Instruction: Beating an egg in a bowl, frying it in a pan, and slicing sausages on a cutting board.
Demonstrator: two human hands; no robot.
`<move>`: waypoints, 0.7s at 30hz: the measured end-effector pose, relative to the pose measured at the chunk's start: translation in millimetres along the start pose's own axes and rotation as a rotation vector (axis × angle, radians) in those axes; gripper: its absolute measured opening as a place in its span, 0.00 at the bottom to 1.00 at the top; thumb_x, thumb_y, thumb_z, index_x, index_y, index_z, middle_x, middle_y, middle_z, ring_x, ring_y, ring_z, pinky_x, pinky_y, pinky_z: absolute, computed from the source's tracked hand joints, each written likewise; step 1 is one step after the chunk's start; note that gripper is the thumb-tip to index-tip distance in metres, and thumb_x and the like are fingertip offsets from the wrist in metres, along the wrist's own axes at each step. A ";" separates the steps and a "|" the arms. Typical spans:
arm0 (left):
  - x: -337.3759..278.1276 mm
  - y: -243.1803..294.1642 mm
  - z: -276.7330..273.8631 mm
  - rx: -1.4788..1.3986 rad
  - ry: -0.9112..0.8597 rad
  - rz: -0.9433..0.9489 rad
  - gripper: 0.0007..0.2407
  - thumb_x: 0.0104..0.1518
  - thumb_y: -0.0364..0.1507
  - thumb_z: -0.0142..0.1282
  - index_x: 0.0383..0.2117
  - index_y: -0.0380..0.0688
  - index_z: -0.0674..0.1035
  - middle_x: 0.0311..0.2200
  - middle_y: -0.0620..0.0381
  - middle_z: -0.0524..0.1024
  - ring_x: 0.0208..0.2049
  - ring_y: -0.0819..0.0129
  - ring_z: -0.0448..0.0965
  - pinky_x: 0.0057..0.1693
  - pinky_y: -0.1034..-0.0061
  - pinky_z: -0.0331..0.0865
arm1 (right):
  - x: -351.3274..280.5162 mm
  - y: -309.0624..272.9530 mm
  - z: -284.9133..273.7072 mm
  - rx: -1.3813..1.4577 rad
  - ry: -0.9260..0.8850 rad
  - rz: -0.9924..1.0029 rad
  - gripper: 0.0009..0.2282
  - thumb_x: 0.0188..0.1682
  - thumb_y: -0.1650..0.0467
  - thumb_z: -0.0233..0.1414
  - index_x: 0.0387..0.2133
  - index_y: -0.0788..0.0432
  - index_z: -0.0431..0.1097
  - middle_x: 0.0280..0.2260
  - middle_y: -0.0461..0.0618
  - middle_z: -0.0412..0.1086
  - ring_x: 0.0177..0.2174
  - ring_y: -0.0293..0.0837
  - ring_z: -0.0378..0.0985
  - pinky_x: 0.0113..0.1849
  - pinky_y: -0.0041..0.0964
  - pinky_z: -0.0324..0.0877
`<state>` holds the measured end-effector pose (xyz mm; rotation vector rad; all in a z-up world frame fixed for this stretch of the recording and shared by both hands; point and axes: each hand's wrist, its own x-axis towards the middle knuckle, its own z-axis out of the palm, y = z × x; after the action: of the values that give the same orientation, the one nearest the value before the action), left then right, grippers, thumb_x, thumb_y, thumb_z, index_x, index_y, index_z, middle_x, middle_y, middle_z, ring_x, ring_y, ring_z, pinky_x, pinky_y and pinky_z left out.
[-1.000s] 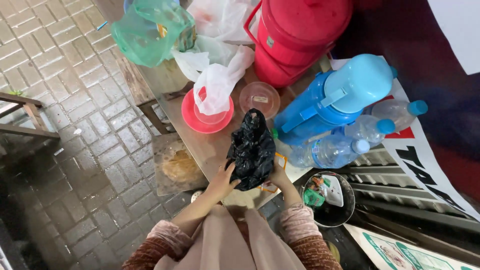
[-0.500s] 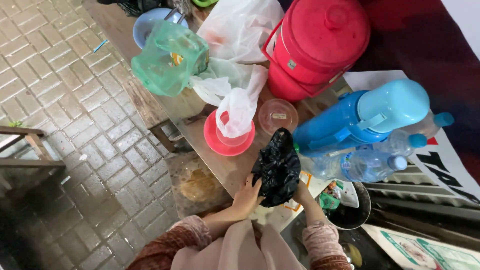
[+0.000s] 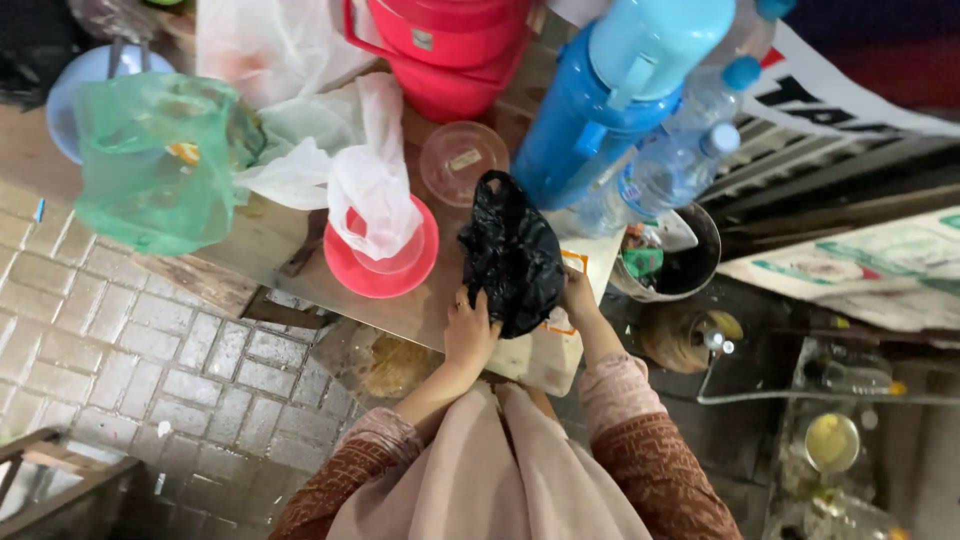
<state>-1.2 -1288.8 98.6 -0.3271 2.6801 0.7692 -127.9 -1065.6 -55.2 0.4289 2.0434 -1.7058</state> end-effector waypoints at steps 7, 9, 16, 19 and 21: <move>3.6 -23.6 25.1 0.109 0.009 0.050 0.25 0.58 0.33 0.59 0.60 0.34 0.68 0.59 0.32 0.58 0.50 0.41 0.76 0.41 0.55 0.83 | -49.3 -51.5 13.9 -0.493 0.091 -0.144 0.18 0.54 0.64 0.41 0.45 0.58 0.78 0.34 0.70 0.76 0.40 0.71 0.78 0.41 0.61 0.72; 4.4 -30.6 30.3 0.091 0.016 0.034 0.25 0.58 0.31 0.59 0.61 0.31 0.68 0.59 0.29 0.57 0.47 0.39 0.78 0.41 0.51 0.83 | 9.0 6.1 11.8 -0.503 0.098 -0.076 0.15 0.45 0.57 0.58 0.45 0.40 0.76 0.35 0.53 0.79 0.42 0.56 0.81 0.43 0.48 0.74; 5.7 -34.1 30.9 0.097 0.105 0.035 0.26 0.58 0.32 0.59 0.60 0.30 0.66 0.56 0.31 0.59 0.39 0.41 0.82 0.36 0.51 0.83 | -4.9 -25.4 35.0 -0.420 0.049 0.123 0.15 0.41 0.57 0.56 0.39 0.46 0.79 0.34 0.52 0.79 0.44 0.59 0.79 0.48 0.52 0.73; 2.2 -31.3 25.1 0.072 0.087 0.010 0.26 0.59 0.31 0.58 0.61 0.27 0.66 0.56 0.30 0.59 0.40 0.40 0.82 0.37 0.50 0.82 | 14.9 -2.4 36.4 -0.442 0.083 0.076 0.15 0.40 0.59 0.58 0.34 0.55 0.80 0.29 0.57 0.77 0.38 0.61 0.80 0.42 0.52 0.74; 5.1 -32.0 27.3 0.119 0.078 0.046 0.27 0.58 0.31 0.60 0.61 0.26 0.66 0.57 0.31 0.58 0.43 0.40 0.82 0.38 0.50 0.82 | 6.0 -20.8 36.7 -0.618 0.125 0.156 0.15 0.42 0.56 0.56 0.37 0.49 0.79 0.34 0.55 0.77 0.43 0.59 0.81 0.44 0.56 0.75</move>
<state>10.9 -1300.9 59.8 -0.2725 2.8013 0.6183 -138.5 -1105.8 -45.9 0.4729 2.4118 -0.9048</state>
